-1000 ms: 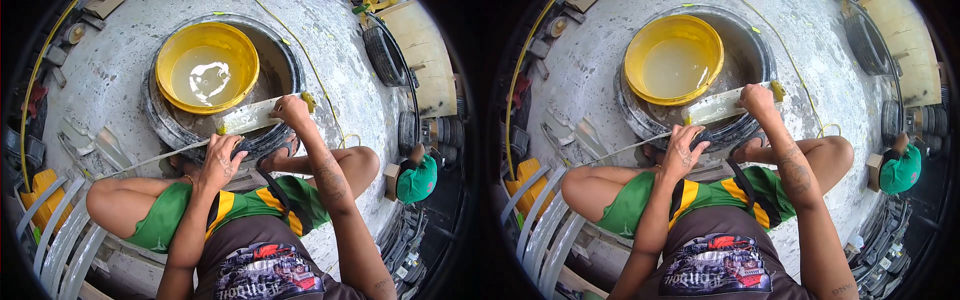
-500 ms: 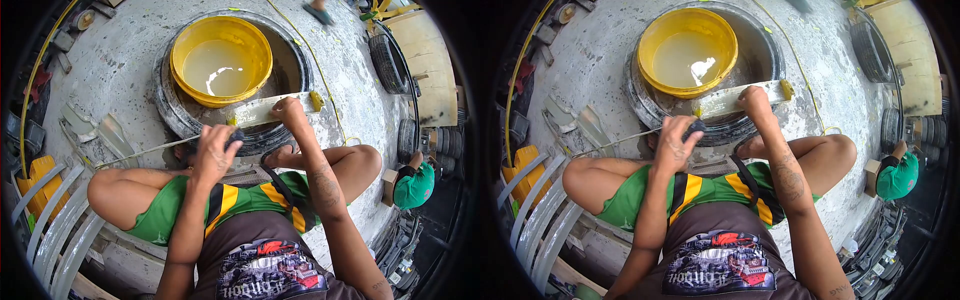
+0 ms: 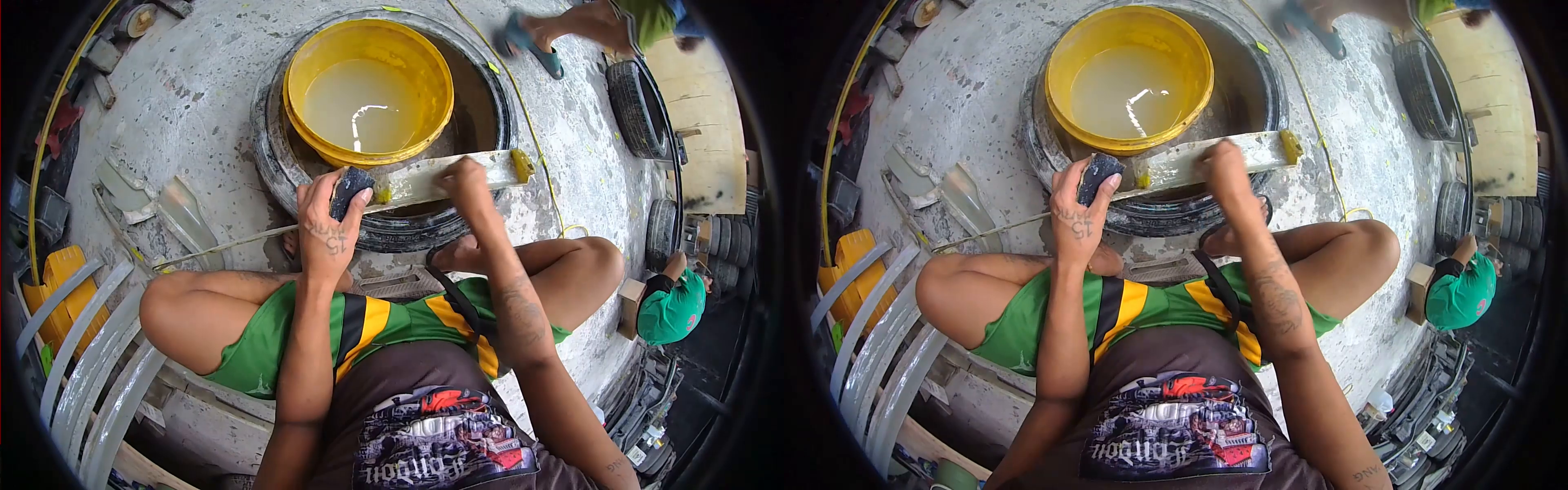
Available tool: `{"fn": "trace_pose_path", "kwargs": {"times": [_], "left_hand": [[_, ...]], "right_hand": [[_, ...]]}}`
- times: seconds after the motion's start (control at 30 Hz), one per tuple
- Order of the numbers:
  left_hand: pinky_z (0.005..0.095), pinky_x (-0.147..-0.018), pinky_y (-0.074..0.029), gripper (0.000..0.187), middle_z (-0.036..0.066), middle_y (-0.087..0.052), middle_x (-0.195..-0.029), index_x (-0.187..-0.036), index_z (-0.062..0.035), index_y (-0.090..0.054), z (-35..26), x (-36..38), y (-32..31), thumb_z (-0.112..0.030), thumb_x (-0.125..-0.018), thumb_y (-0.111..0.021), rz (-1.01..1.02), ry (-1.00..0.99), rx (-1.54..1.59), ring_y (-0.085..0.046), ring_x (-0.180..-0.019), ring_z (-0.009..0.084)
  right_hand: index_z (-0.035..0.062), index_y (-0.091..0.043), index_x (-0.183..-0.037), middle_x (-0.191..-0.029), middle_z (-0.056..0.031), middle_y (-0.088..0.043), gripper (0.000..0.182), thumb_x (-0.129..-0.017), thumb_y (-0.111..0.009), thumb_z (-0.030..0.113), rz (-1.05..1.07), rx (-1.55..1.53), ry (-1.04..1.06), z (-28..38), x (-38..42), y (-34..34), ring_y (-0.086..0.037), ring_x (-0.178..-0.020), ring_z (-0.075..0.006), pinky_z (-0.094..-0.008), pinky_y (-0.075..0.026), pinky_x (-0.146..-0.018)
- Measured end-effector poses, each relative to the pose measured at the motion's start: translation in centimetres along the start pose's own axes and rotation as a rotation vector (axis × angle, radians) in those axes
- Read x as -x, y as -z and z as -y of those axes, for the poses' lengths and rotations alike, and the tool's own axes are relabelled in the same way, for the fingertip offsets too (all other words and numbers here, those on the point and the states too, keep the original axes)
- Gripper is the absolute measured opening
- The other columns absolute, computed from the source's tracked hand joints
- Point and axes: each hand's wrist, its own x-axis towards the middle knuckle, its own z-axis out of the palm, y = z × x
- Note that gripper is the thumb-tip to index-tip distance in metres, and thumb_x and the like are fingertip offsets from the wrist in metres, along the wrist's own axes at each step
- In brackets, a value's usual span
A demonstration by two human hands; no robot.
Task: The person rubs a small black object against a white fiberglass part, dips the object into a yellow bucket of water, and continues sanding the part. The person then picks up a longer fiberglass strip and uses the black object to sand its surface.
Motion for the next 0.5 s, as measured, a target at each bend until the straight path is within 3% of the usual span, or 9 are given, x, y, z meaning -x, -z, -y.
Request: {"fn": "trace_pose_path", "kwargs": {"times": [0.07,0.13,0.17,0.2,0.3,0.33,0.4,0.5], "left_hand": [[0.0429,-0.094,-0.052,0.04,0.018,-0.071,-0.109,-0.12,0.0002,-0.07,0.2,-0.1,-0.1,-0.023,-0.09,-0.082,0.012,-0.013,-0.014,-0.065,-0.103,0.0352],[0.0426,-0.093,-0.052,0.04,0.018,-0.07,-0.109,-0.12,0.0,-0.07,-0.1,-0.1,-0.2,-0.023,-0.09,-0.082,0.02,-0.04,-0.025,-0.066,-0.103,0.0347],[0.0422,-0.092,-0.052,0.039,0.018,-0.069,-0.107,-0.121,-0.001,-0.07,-0.5,-0.1,-0.4,-0.023,-0.091,-0.082,0.015,-0.015,0.004,-0.066,-0.103,0.0344],[0.0419,-0.092,-0.052,0.038,0.017,-0.069,-0.106,-0.12,-0.0018,-0.071,-0.7,0.0,-0.7,-0.024,-0.091,-0.082,0.006,-0.001,0.021,-0.065,-0.102,0.034],[0.0421,-0.091,-0.052,0.038,0.017,-0.068,-0.107,-0.121,-0.0025,-0.071,-0.4,0.1,-0.8,-0.026,-0.093,-0.08,0.058,0.003,-0.01,-0.065,-0.1,0.0332],[0.0421,-0.091,-0.052,0.038,0.017,-0.068,-0.107,-0.121,-0.0025,-0.071,-0.6,0.0,-0.8,-0.026,-0.093,-0.08,0.058,0.0,-0.007,-0.065,-0.1,0.0332],[0.0452,-0.097,-0.048,0.039,0.017,-0.071,-0.114,-0.123,0.0036,-0.067,-0.9,0.0,-0.6,-0.018,-0.092,-0.078,0.086,0.044,0.018,-0.059,-0.106,0.0357],[0.0452,-0.097,-0.048,0.04,0.017,-0.071,-0.114,-0.123,0.0034,-0.068,-1.1,-0.1,-0.6,-0.019,-0.092,-0.078,0.082,0.055,0.027,-0.059,-0.106,0.0354]], "right_hand": [[-0.0017,-0.082,-0.093,-0.082,-0.0242,-0.076,0.018,-0.082,-0.08,0.012,0.037,-0.082,-0.126,-1.4,0.0,1.7,-0.076,-0.073,-0.0298,-0.0378,-0.06,-0.073],[0.0015,-0.083,-0.094,-0.082,-0.0234,-0.076,0.018,-0.081,-0.08,0.013,0.064,-0.065,-0.063,-1.8,0.1,0.6,-0.076,-0.075,-0.0319,-0.0387,-0.06,-0.074],[0.0064,-0.084,-0.095,-0.083,-0.0227,-0.076,0.018,-0.079,-0.08,0.014,0.004,0.043,0.131,-1.7,0.4,-0.1,-0.076,-0.077,-0.0347,-0.0402,-0.06,-0.076],[0.0098,-0.084,-0.094,-0.083,-0.022,-0.076,0.018,-0.076,-0.082,0.015,0.024,0.038,0.171,-1.9,0.3,-0.1,-0.076,-0.078,-0.0358,-0.0413,-0.06,-0.078],[0.0061,-0.084,-0.086,-0.083,-0.0197,-0.076,0.019,-0.073,-0.087,0.019,0.057,0.154,-0.067,-7.8,-2.1,1.8,-0.076,-0.076,-0.0338,-0.0422,-0.06,-0.076],[0.0036,-0.083,-0.083,-0.08,-0.0195,-0.076,0.026,-0.07,-0.092,0.025,0.009,0.35,-0.172,-9.3,-2.8,3.2,-0.076,-0.074,-0.0332,-0.0418,-0.061,-0.074],[0.0017,-0.082,-0.08,-0.077,-0.0199,-0.075,0.033,-0.067,-0.094,0.03,-0.073,0.387,-0.166,-13.3,-3.4,5.1,-0.076,-0.073,-0.0322,-0.0404,-0.061,-0.073],[0.0017,-0.081,-0.079,-0.077,-0.0203,-0.075,0.031,-0.069,-0.093,0.029,-0.072,0.439,-0.116,-13.1,-2.9,4.3,-0.076,-0.074,-0.0337,-0.0405,-0.061,-0.073]]}}
